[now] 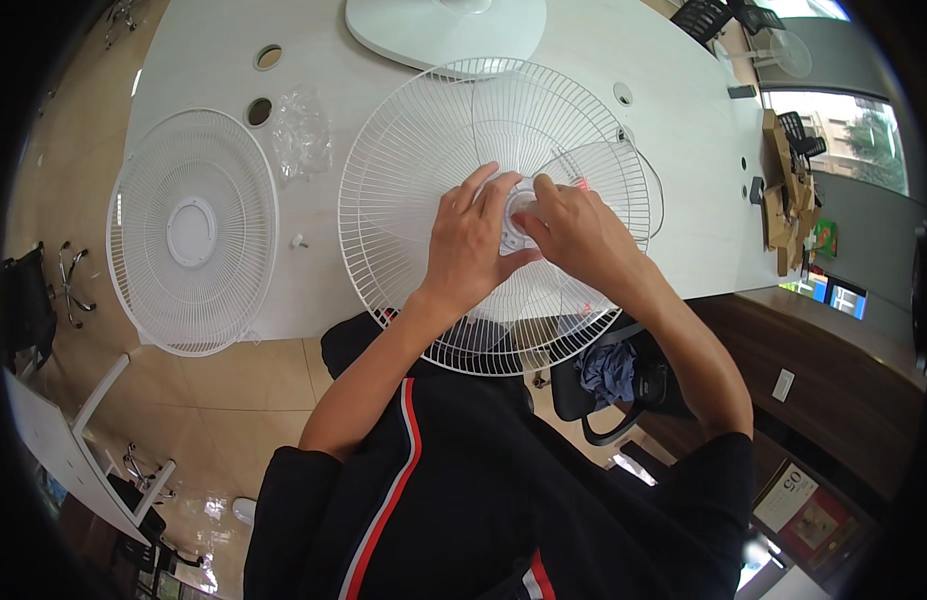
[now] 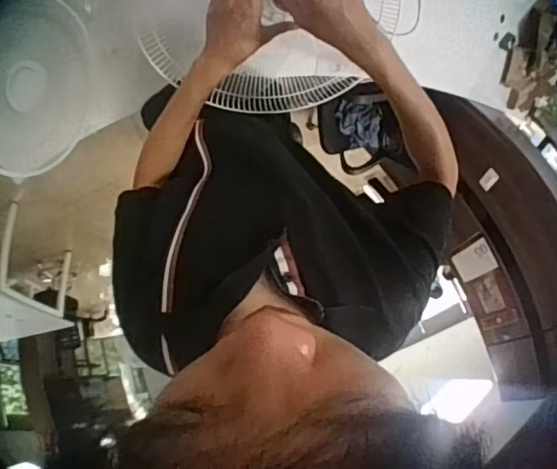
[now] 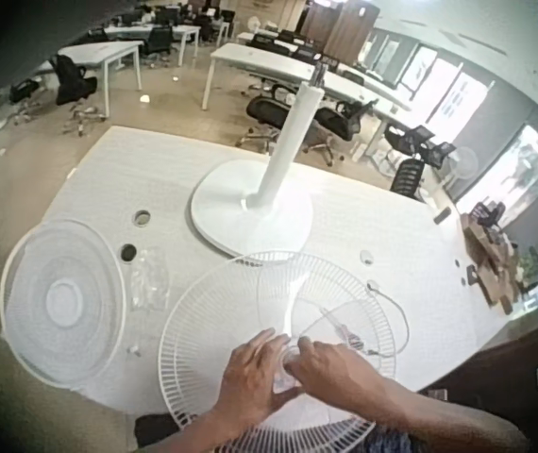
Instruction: Assembling the rear grille and front grille of a stand fan.
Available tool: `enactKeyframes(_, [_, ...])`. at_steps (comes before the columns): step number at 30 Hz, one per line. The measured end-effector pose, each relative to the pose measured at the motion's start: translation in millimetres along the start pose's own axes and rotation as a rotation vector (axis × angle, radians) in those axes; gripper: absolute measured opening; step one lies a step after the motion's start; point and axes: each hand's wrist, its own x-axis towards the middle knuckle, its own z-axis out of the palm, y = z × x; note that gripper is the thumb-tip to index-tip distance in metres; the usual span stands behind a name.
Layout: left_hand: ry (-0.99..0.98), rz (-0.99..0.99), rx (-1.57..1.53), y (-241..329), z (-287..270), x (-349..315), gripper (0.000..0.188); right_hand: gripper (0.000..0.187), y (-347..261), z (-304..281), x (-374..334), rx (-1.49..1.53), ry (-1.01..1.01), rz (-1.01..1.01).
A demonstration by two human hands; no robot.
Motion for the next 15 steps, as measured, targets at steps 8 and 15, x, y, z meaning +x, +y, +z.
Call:
enactKeyframes(8, [0.015, 0.000, 0.042, -4.4, 1.2, 1.2, 0.098, 0.027, 19.5, -12.9, -1.2, -0.215, -0.065, -0.419])
enactKeyframes(15, [-0.009, -0.016, 0.021, -2.0, -0.3, 0.5, 0.092, 0.028, -6.6, -14.4, -7.7, -0.055, -0.041, 0.035])
